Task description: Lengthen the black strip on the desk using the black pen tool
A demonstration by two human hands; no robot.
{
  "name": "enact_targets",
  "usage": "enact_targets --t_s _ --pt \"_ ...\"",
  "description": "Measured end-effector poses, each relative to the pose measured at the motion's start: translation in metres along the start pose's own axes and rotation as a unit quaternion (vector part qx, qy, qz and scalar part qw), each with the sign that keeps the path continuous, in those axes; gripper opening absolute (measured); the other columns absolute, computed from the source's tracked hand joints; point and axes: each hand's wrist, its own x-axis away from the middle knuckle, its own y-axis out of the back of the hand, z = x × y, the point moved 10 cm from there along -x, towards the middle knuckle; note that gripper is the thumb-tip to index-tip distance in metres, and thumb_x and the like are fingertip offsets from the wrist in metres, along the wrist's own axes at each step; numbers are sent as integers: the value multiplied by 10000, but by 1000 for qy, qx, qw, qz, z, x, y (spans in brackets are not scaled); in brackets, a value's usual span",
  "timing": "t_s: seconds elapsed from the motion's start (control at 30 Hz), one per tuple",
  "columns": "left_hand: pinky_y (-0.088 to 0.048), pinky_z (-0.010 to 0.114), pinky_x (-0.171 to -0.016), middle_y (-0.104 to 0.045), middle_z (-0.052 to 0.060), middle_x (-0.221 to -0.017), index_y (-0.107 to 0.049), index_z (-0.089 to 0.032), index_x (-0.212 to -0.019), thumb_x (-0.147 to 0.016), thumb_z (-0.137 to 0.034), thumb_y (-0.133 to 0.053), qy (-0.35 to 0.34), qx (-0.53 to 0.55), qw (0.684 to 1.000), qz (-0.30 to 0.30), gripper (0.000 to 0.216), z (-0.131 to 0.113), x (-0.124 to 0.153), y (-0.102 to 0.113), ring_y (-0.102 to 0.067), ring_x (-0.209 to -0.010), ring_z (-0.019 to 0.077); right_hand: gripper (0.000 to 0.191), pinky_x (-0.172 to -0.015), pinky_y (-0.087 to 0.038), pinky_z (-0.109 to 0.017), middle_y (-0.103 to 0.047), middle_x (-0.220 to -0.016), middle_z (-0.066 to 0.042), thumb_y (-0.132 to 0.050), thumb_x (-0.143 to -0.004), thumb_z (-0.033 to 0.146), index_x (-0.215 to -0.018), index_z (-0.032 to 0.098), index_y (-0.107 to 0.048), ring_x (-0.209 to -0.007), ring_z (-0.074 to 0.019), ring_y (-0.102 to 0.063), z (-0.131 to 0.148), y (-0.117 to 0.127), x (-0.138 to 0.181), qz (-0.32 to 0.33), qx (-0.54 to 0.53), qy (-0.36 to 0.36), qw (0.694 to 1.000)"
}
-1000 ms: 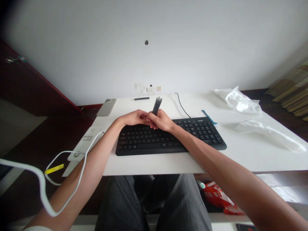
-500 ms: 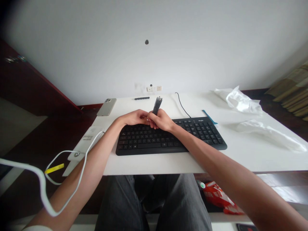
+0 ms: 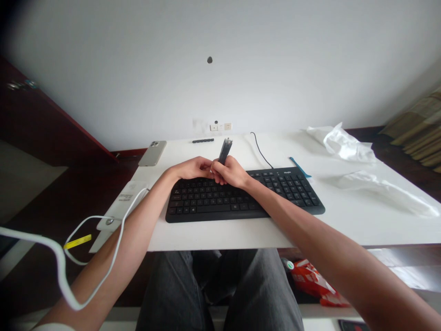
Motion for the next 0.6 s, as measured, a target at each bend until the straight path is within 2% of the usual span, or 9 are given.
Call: enact_targets --t_s 0.6 --pt "-464 299 -784 -740 30 -844 -752 -162 -941 -855 -379 -748 -9 -2 1000 3 233 -1 0 0 -638 -774 159 249 -412 -418 -226 -601 -528 -8 -504 -890 250 -655 185 -556 -422 -109 -522 0 1 0 -9 -5 -7 1000"
